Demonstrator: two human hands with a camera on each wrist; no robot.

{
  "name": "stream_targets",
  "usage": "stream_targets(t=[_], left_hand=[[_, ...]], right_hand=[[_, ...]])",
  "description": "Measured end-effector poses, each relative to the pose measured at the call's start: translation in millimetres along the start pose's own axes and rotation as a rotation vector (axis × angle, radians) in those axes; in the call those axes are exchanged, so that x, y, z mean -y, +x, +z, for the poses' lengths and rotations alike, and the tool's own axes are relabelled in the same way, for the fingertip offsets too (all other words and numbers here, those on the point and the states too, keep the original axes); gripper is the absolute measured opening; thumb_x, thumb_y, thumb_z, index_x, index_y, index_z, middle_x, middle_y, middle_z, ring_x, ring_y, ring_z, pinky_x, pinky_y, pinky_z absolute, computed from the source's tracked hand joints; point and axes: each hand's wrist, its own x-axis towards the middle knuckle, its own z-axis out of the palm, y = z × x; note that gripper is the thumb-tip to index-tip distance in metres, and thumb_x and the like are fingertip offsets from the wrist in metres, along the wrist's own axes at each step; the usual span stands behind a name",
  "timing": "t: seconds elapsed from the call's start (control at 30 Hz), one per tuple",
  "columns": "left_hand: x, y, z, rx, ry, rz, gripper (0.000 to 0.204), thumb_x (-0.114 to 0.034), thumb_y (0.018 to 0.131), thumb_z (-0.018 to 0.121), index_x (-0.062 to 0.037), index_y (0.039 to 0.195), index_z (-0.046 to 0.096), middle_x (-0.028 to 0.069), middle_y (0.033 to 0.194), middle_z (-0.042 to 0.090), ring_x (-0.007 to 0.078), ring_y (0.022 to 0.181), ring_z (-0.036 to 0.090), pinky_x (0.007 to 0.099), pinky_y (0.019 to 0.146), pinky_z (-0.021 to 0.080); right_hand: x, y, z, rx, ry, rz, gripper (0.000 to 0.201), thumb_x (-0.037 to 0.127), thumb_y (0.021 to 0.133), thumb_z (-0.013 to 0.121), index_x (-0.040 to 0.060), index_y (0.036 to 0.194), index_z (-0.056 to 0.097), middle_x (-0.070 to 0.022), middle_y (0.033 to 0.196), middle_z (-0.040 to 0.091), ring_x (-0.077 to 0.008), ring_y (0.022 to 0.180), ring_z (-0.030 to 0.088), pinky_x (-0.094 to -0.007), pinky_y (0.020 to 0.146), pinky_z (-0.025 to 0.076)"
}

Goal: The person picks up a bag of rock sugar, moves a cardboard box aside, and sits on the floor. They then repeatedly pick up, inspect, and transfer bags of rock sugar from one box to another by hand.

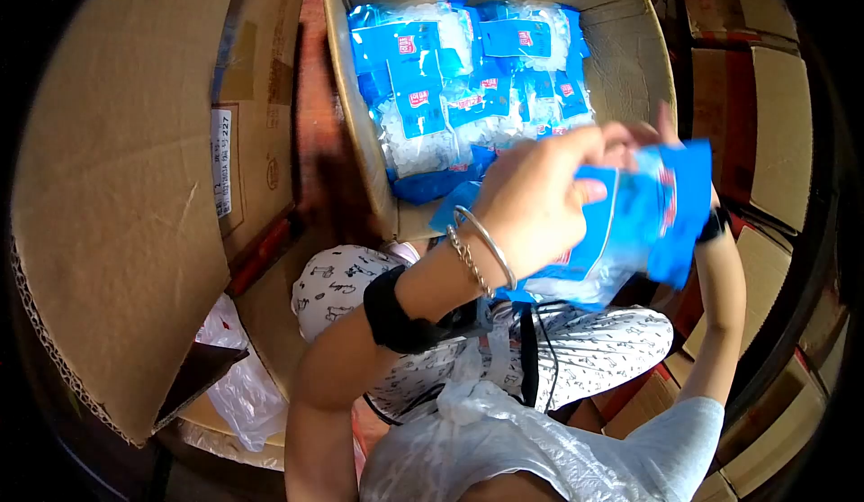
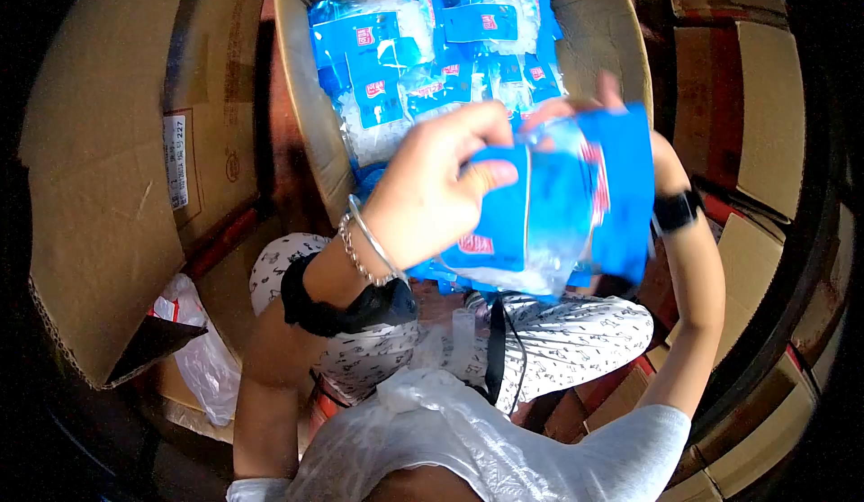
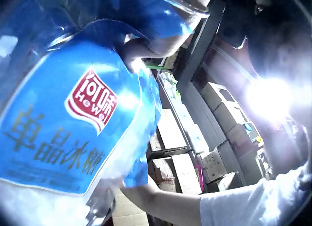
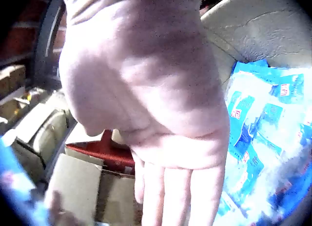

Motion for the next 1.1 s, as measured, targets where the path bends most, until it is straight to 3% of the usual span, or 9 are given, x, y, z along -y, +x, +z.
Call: stream_targets(t=[0.07,0.2,0.33,0.53,0.63,0.67,0.77,0.9,1.1], left_hand=[[10.8,6.4,4.1,-0.108,-0.057,-0.083,0.014,0.007,0.07,0.053,0.0006,0.078,0.043,0.0016,0.067,0.044,0.0069,0.063,0.044,0.0208,0.054,0.037],[10.6,16.8,8.2,-0.182,0.026,-0.143,0.013,0.005,0.07,0.055,0.0007,0.077,0.044,0.0013,0.063,0.043,0.0045,0.058,0.039,0.0196,0.049,0.033],[16.3,31.5,26.6,-0.201,0.138,-0.188,0.014,-0.001,0.068,0.057,0.0001,0.077,0.047,0.0144,0.068,0.05,0.0249,0.064,0.047,0.0312,0.054,0.038],[7.7,27.3,34.9,-0.333,0.231,0.052,0.012,0.001,0.069,0.052,0.0006,0.081,0.053,0.0234,0.071,0.053,0.038,0.07,0.052,0.0385,0.059,0.042],[-3.6,23.8,21.1,-0.356,0.286,0.154,0.025,0.007,0.067,0.044,-0.0011,0.089,0.053,0.0243,0.072,0.054,0.0347,0.069,0.056,0.0365,0.056,0.044],[-9.1,20.7,15.7,-0.404,0.354,0.136,0.02,0.006,0.073,0.045,-0.0011,0.09,0.054,0.0164,0.068,0.054,0.0152,0.056,0.05,0.0256,0.054,0.041],[-8.7,22.4,-2.3,-0.598,0.473,0.39,0.027,0.01,0.066,0.041,-0.0016,0.088,0.052,0.0236,0.07,0.054,0.0351,0.07,0.055,0.0345,0.056,0.044],[0.4,28.3,-22.7,-0.66,0.304,0.271,0.014,0.005,0.075,0.045,0.0004,0.086,0.053,0.013,0.07,0.055,0.0143,0.061,0.05,0.026,0.058,0.041],[-14.0,28.4,-26.9,-0.894,0.08,0.359,0.016,0.003,0.077,0.047,0.004,0.092,0.052,0.0079,0.085,0.055,0.0115,0.074,0.052,0.0222,0.068,0.042]], right_hand=[[-22.0,-51.0,-5.7,-0.246,0.464,-0.137,0.079,0.062,0.074,0.027,-0.0001,0.123,0.023,-0.0152,0.118,0.038,-0.0238,0.103,0.043,-0.0375,0.084,0.038],[-29.6,-83.8,-15.6,-0.037,-0.065,-0.24,0.105,0.068,0.054,0.052,0.0004,0.125,0.015,-0.0197,0.124,0.028,-0.036,0.106,0.038,-0.0547,0.08,0.036],[-35.1,-69.3,-10.1,-0.526,-0.312,-0.252,0.034,0.02,0.08,0.05,-0.0048,0.103,0.043,-0.0101,0.09,0.053,-0.0207,0.081,0.056,-0.0339,0.072,0.047],[-32.5,-72.7,-21.9,-0.555,-0.302,-0.37,0.027,0.02,0.082,0.047,-0.0045,0.094,0.047,-0.0102,0.081,0.056,-0.0191,0.071,0.058,-0.0296,0.063,0.05],[-22.2,-74.6,-8.8,-0.594,-0.345,-0.406,0.028,0.021,0.082,0.047,-0.0039,0.094,0.046,-0.0112,0.082,0.056,-0.0211,0.071,0.059,-0.0298,0.063,0.05],[-18.3,-75.1,-7.3,-0.599,-0.351,-0.426,0.028,0.021,0.082,0.046,-0.0038,0.094,0.046,-0.0114,0.082,0.056,-0.0214,0.071,0.059,-0.0299,0.063,0.05],[-13.5,-79.8,-22.0,-0.641,-0.305,-0.498,0.025,0.021,0.082,0.046,-0.0018,0.093,0.046,-0.0112,0.082,0.055,-0.0239,0.073,0.059,-0.0301,0.064,0.05],[-13.1,-80.4,-49.6,-0.695,-0.259,-0.531,0.024,0.02,0.082,0.046,-0.001,0.093,0.045,-0.0099,0.084,0.054,-0.0245,0.076,0.058,-0.0295,0.065,0.05],[2.2,-54.1,-55.7,-0.747,-0.193,-0.508,0.029,0.02,0.082,0.046,-0.0027,0.099,0.042,-0.0131,0.092,0.052,-0.026,0.083,0.056,-0.0301,0.07,0.049]])
